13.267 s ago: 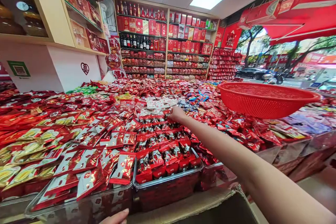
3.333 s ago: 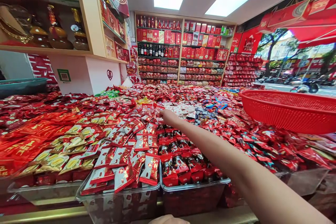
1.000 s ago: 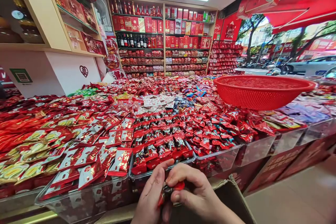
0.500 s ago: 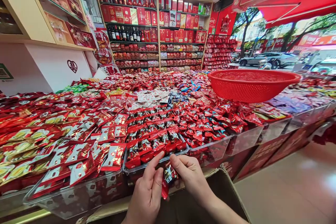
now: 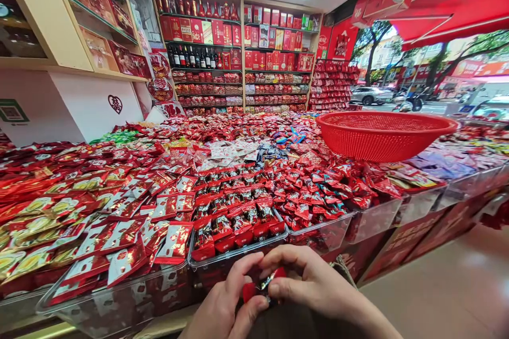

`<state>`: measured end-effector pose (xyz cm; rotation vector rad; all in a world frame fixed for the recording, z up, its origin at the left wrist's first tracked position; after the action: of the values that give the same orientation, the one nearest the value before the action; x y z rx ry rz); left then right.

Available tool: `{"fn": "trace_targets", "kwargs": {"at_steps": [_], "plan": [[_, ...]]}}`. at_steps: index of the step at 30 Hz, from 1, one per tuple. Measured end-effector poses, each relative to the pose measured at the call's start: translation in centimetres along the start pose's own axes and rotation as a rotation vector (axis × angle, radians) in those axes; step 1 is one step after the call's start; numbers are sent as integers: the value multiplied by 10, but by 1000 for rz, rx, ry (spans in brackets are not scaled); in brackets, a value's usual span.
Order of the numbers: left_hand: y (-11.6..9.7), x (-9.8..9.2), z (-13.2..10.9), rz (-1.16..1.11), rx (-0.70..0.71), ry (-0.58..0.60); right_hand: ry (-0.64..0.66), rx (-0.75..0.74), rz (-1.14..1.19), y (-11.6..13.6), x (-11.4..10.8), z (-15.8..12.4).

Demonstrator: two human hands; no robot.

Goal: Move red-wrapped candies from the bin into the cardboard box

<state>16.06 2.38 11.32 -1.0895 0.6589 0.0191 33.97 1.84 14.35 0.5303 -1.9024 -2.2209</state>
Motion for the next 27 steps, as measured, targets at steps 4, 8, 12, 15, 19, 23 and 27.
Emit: {"fn": "trace_targets", "kwargs": {"at_steps": [4, 8, 12, 15, 19, 23, 27], "plan": [[-3, 2, -2, 21, 58, 64, 147, 53, -187, 7, -3, -11], [-8, -4, -1, -168, 25, 17, 267, 181, -99, 16, -10, -9], [-7, -16, 3, -183, 41, -182, 169, 54, 85, 40, -33, 38], [0, -13, 7, 95, 190, -142, -91, -57, -45, 50, -53, 105], [15, 6, 10, 504, 470, 55, -331, 57, -434, 41, -63, 194], [28, 14, 13, 595, 452, 45, -389, 109, -607, 24, -58, 246], [31, 15, 13, 575, 423, -4, -406, 157, -764, 11, -56, 264]]}}
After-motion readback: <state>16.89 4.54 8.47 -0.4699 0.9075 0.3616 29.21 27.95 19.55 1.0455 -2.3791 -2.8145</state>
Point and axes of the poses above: each hand's wrist, its own z-axis towards the middle knuckle, its own x-axis out of the palm, y = z × x, the point moved 1 cm from there along z, towards the middle knuckle, and after that the axes turned 3 degrees about z, right-handed, at the moved point
